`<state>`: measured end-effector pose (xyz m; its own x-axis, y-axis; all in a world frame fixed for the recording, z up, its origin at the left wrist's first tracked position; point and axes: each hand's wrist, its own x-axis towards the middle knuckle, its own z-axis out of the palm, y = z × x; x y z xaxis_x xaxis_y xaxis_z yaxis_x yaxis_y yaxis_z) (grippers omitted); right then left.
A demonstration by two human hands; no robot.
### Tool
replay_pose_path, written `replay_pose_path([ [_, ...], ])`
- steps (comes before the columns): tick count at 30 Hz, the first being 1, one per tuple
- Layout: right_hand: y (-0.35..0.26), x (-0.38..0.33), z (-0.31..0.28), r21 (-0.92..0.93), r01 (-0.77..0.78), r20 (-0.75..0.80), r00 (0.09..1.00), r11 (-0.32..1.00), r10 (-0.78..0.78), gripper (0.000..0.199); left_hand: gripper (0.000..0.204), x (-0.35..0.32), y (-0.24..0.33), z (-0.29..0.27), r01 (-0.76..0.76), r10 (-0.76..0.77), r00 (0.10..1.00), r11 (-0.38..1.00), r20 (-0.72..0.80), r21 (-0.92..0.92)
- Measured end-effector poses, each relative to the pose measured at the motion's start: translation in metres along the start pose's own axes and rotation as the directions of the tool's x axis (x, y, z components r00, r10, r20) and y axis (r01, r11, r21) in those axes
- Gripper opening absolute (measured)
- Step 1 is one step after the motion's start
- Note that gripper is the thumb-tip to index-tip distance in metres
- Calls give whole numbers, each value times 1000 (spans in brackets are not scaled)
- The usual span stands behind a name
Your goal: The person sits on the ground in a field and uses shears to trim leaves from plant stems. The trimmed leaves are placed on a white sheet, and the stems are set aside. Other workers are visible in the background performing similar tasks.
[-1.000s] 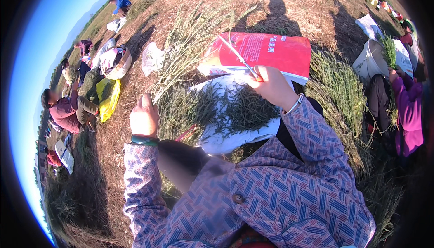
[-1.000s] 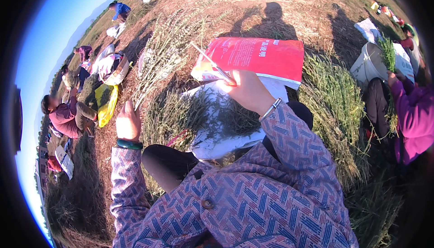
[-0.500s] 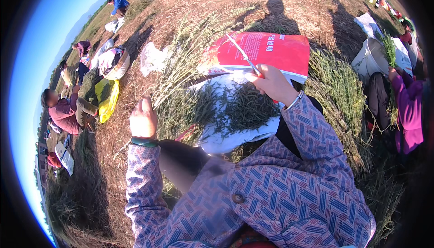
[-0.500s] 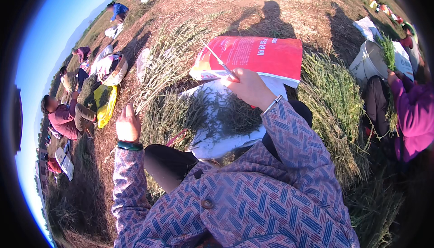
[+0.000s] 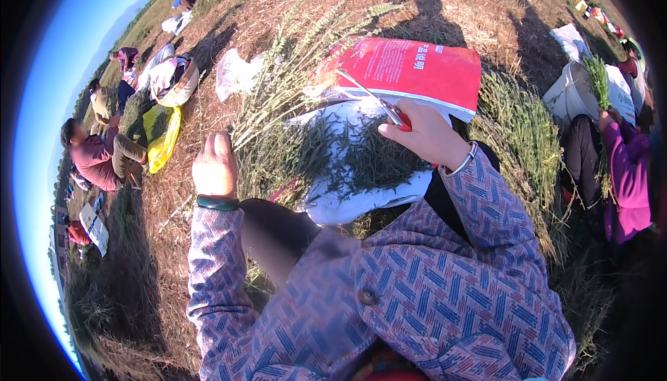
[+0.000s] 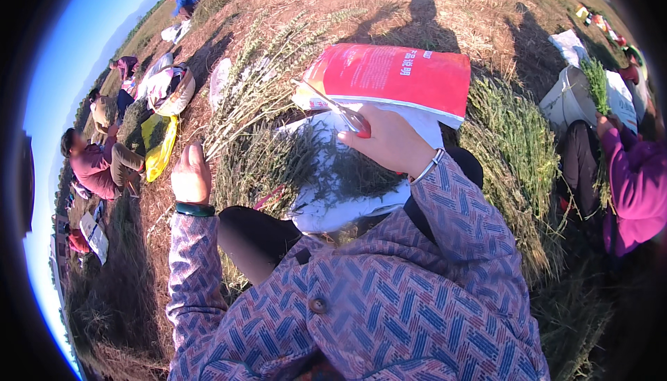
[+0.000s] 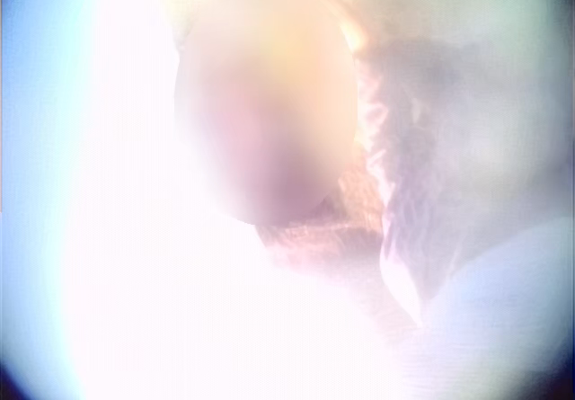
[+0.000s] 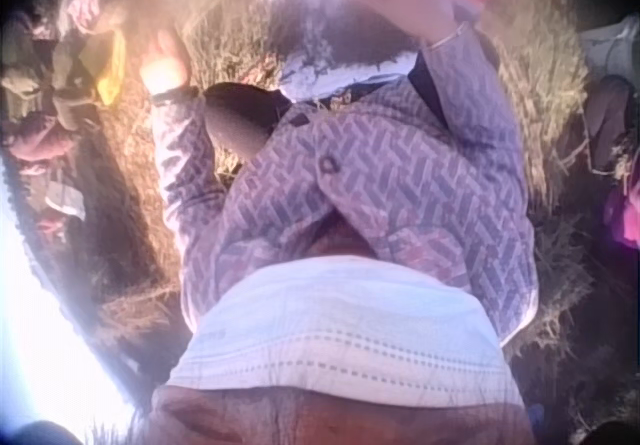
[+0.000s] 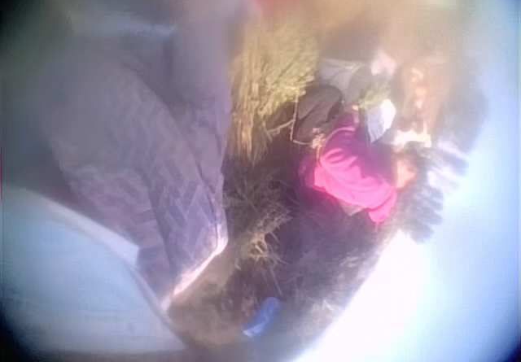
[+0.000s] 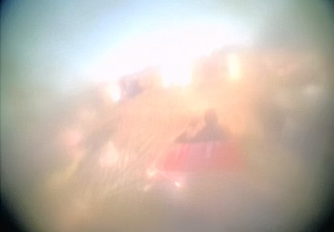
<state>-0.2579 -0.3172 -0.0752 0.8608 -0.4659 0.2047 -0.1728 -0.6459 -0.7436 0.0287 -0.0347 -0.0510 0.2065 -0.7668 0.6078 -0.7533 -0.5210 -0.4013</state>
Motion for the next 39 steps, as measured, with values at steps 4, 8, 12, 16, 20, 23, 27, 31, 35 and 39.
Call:
replay_pose_path([
  [4,-7,6,5,-35,15,9,1000,999,-15,49,31,1,1,0,0,0,1000,1000,-8,-15],
  [8,-23,-3,9,59,-4,-219,976,998,17,42,31,-1,3,0,59,-59,998,998,16,3],
  [12,-37,-29,9,75,38,-140,990,996,-27,40,29,-1,6,-1,54,-54,998,998,18,17],
  [16,-43,-16,44,187,4,68,998,982,-17,45,28,4,10,-4,31,-31,999,999,-10,8],
  [20,-37,-3,67,229,-12,45,999,973,2,47,38,5,15,-8,55,-55,998,998,10,23],
  [23,-35,0,74,225,21,-29,999,974,-15,46,28,8,16,-10,20,-20,997,1000,-72,0],
  [27,-31,4,82,315,-43,-6,999,948,48,46,27,9,18,-10,33,-34,998,999,-47,-4],
  [31,-26,4,87,469,-168,99,986,867,137,48,29,7,19,-10,37,-36,998,999,-59,9],
  [35,-29,-2,85,488,-182,133,982,853,134,45,32,5,16,-8,76,-75,997,997,-32,22],
  [39,-32,-4,79,517,-268,232,958,813,168,36,33,4,13,-4,48,-44,996,997,-71,61],
])
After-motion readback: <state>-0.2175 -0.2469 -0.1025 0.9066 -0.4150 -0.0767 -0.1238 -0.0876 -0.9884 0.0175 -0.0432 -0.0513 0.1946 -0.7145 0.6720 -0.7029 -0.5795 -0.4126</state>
